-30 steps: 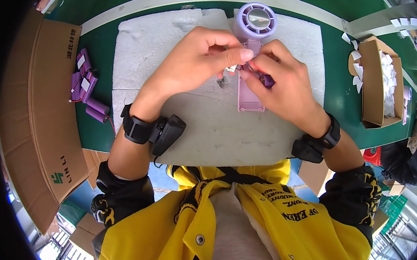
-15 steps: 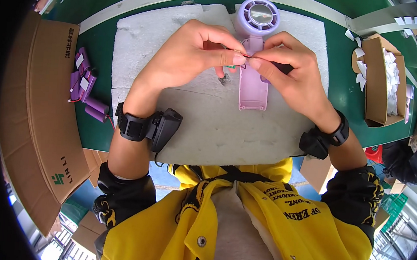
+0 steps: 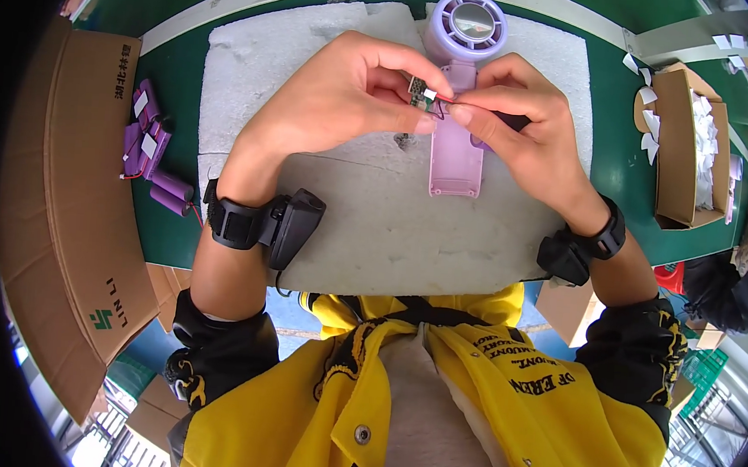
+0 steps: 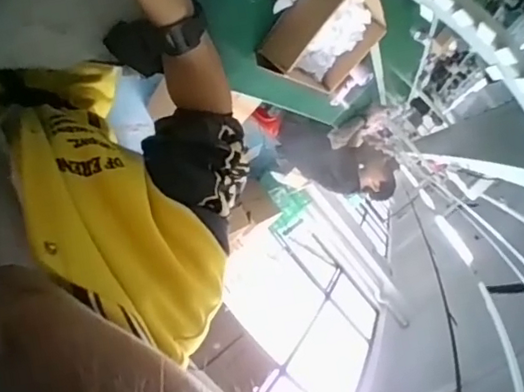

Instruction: The person applies tape to a battery pack, picks up a fan housing, and connects the battery pack to a circuit board. They then press the battery pack into the housing and set the assembly aside before repeating the process.

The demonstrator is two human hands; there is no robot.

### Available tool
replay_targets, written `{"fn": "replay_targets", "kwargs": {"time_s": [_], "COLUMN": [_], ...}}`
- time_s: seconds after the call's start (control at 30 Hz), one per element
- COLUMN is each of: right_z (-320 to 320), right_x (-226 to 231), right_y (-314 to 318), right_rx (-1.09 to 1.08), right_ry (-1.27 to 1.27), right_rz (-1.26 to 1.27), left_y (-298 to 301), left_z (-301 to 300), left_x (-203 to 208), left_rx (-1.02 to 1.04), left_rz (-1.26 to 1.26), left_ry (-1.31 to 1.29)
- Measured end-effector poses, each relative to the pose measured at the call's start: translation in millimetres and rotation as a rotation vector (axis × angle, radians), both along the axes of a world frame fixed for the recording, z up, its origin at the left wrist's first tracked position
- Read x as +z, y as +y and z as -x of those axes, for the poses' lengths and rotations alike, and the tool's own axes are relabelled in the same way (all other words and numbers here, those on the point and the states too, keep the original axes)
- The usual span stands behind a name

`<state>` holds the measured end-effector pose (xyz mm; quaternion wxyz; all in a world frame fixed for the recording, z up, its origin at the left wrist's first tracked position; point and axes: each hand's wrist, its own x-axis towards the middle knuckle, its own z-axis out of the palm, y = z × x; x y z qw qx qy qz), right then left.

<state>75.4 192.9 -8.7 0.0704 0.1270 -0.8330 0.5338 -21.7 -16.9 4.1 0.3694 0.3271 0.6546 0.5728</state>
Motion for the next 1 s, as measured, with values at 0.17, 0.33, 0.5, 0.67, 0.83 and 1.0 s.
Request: {"fn": "replay_targets", "kwargs": {"time_s": [0.17,0.33,0.5,0.67,0.83,1.0], "right_z": [0.3,-1.0,-0.7,-0.8,-1.2,-2.8], "right_x": [1.5,1.7,-1.8,-1.8,-1.3,-1.5], "right_y": [-2.8,-3.0,-3.1,-4.5,-3.7,-6.8], "right_rx": [0.018,0.018,0.024,0.025,0.017,-0.025], "right_ry": [0.011,0.019,0.039,0.069,0.145,0.195], "right_rz": [-0.022,-0.06,-0.044,-0.06,-0.103,-0.158], "left_y": [-2.6,-2.4,-2.5,-2.8,-2.2,-2.4], "left_z": [2.7,4.1,4.4,4.2,3.6,2.4], "left_x": [1.9,0.5,1.5,0.0,5.6,4.5], "left_rx": [-0.002,0.008,0.008,0.048,0.033,0.088], "left_rz": [-0.002,-0.049,-0.041,-0.059,-0.051,-0.054], "left_ry": [-0.053,-0.093,-0.092,-0.097,-0.118,-0.106]}}
